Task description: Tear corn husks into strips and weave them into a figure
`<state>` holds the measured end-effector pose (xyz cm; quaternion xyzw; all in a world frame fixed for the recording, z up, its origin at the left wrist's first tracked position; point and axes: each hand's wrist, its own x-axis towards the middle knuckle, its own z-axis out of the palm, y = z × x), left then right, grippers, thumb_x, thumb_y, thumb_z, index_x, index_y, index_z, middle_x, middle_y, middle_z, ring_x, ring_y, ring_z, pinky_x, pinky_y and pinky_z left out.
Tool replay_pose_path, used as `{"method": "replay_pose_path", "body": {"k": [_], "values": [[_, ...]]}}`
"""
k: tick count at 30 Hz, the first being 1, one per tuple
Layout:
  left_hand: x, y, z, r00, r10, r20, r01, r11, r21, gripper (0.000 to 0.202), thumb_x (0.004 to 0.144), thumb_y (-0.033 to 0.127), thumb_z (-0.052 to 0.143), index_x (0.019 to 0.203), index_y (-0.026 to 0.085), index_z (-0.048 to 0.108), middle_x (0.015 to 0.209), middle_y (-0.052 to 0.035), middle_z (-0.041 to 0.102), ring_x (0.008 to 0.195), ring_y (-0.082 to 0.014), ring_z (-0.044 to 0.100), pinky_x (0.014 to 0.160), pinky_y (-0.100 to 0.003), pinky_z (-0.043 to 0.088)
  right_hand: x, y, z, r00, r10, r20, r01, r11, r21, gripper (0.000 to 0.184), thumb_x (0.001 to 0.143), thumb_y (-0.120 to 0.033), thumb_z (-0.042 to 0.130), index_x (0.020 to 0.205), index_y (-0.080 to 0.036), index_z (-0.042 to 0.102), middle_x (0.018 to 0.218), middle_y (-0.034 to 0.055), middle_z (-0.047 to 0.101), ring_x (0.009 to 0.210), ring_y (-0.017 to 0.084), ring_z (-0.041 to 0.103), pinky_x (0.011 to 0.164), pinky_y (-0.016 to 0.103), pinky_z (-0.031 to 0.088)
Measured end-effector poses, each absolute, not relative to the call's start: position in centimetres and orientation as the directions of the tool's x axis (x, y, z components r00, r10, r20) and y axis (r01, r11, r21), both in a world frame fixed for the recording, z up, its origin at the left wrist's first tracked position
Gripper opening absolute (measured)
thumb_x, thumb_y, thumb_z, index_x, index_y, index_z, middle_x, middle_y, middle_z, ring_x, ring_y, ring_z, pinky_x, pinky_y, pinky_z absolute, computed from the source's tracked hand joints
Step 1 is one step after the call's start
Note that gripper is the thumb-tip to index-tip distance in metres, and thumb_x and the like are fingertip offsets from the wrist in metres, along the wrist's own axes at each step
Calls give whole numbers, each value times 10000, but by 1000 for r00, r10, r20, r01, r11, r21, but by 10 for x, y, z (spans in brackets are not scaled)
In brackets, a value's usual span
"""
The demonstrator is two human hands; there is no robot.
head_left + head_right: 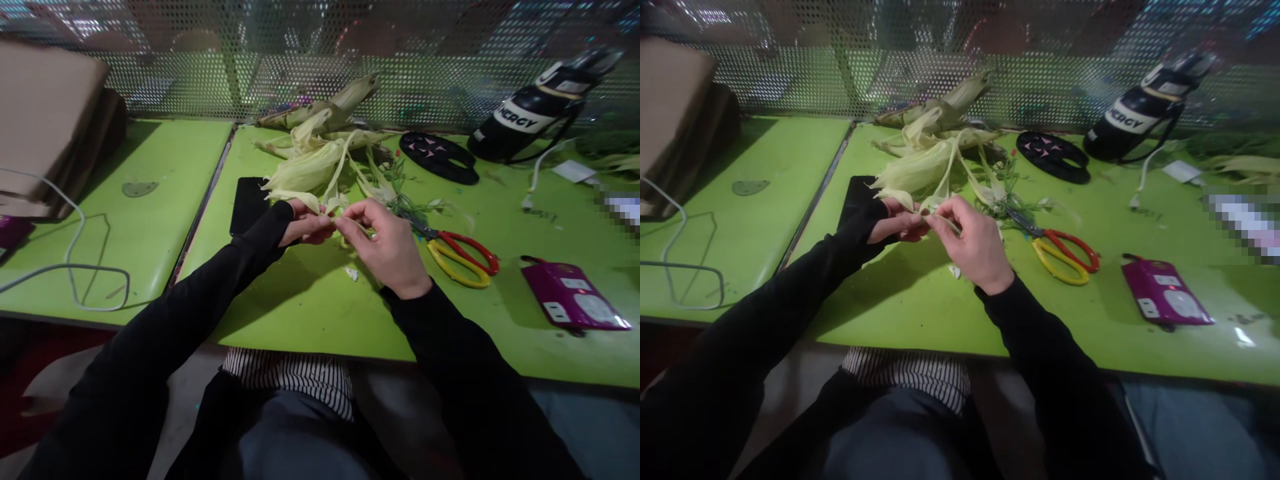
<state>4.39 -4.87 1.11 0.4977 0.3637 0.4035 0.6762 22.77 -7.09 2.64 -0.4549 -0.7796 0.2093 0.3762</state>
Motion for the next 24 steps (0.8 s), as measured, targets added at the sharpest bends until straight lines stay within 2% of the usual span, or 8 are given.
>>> {"method": "replay_pose_path", "body": {"k": [3,7,10,13,17,20,22,24], "values": [[43,-50,15,471,873,-129,-138,217,966,233,752,222,795,857,101,625,737,-37,698,688,-112,663,700,-264,552,231,-68,28,-305,920,245,463,368,-806,217,912,-389,611,807,-205,563,658,-19,587,556,115,527,518,253,381],[42,-49,17,444,890,-104,-141,184,973,242,720,194,811,837,106,617,699,-22,684,680,-122,668,708,-276,556,237,-62,31,-439,892,-112,224,-13,-974,231,878,-429,636,842,-204,600,596,-33,602,465,102,506,464,248,396],[45,-47,16,325,939,-114,-195,185,963,187,756,150,767,825,106,600,663,-5,663,630,-105,656,677,-259,557,237,-59,30,-482,864,-143,114,-100,-989,229,811,-388,712,882,-194,614,682,-8,664,580,127,610,547,259,482],[46,-46,14,263,953,-154,-239,218,946,134,792,120,723,856,95,608,685,-16,669,622,-96,653,680,-255,567,235,-61,27,-461,886,-50,145,20,-989,279,805,-413,726,929,-203,591,780,13,710,732,166,684,705,320,552],[45,-44,12,276,946,-171,-238,239,941,109,810,102,694,887,83,621,718,-34,678,656,-108,666,719,-283,579,231,-64,23,-387,901,197,299,325,-897,327,835,-430,707,1053,-227,571,938,34,727,861,200,706,823,390,560],[44,-42,12,251,951,-183,-213,239,948,118,808,117,705,887,85,623,713,-30,670,655,-115,661,734,-307,579,232,-63,19,-405,814,417,437,573,-693,231,873,-393,672,1034,-237,615,1005,44,719,917,214,693,839,398,554],[44,-43,14,243,950,-195,-182,242,953,141,788,126,731,868,88,620,676,-16,653,634,-115,647,734,-315,577,233,-61,17,-465,734,495,494,679,-543,147,913,-377,619,958,-241,652,953,41,722,886,215,683,816,403,549],[44,-44,14,270,944,-189,-148,234,961,185,760,135,764,862,89,617,658,-9,644,632,-119,639,739,-320,576,234,-59,17,-518,673,528,529,737,-421,158,939,-375,578,928,-249,672,929,45,727,875,224,673,802,414,538]]}}
